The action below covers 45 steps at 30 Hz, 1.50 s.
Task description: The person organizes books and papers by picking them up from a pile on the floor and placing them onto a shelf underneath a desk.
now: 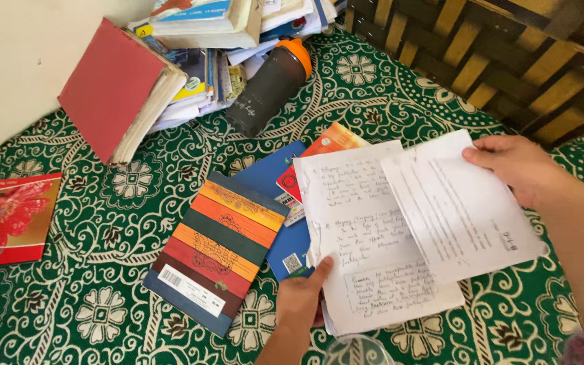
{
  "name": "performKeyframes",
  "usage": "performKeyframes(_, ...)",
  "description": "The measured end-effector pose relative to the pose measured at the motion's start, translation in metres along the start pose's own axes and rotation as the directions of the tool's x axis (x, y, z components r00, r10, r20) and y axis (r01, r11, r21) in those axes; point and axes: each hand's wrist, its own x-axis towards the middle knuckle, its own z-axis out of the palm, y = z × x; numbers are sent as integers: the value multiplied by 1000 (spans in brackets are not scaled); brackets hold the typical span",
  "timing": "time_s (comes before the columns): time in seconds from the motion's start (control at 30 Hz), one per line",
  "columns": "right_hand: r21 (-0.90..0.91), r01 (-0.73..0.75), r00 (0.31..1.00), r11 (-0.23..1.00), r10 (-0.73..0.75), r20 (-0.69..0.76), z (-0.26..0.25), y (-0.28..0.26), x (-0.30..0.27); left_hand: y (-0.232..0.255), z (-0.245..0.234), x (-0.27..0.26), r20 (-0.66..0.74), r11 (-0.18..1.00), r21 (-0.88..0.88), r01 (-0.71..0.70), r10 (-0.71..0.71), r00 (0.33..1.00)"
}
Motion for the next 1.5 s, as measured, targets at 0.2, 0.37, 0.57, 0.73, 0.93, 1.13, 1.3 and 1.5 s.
performKeyframes(0.2,293,64,990,954,-97,101,63,17,-18,-4,0,3,-8,998,32,-57,57,998)
performKeyframes(0.37,160,360,933,919,-356,-56,124,48,-18,-9,-1,3,37,990,-124,-62,67,997)
performKeyframes(0.57,-341,427,844,837,-505,-181,121,66,-41,-15,-1,7,44,986,-103,-131,136,990)
performKeyframes(0.73,-634,148,934,759,-319,-164,107,87,-74,-22,0,11,55,979,-68,-193,197,979)
performKeyframes(0.93,-584,105,982,805,-177,-67,98,90,-92,-31,-2,10,105,961,-112,-255,266,958)
performKeyframes(1.13,-145,100,994,984,-104,-16,99,93,-112,-41,0,13,118,917,-90,-388,396,911)
performKeyframes(1.3,-109,184,968,977,-200,-154,105,93,-125,-36,-5,3,164,922,-101,-374,387,908)
performKeyframes(1.5,-228,401,870,887,-447,-209,98,75,-137,-8,-12,-10,239,834,-50,-550,545,804)
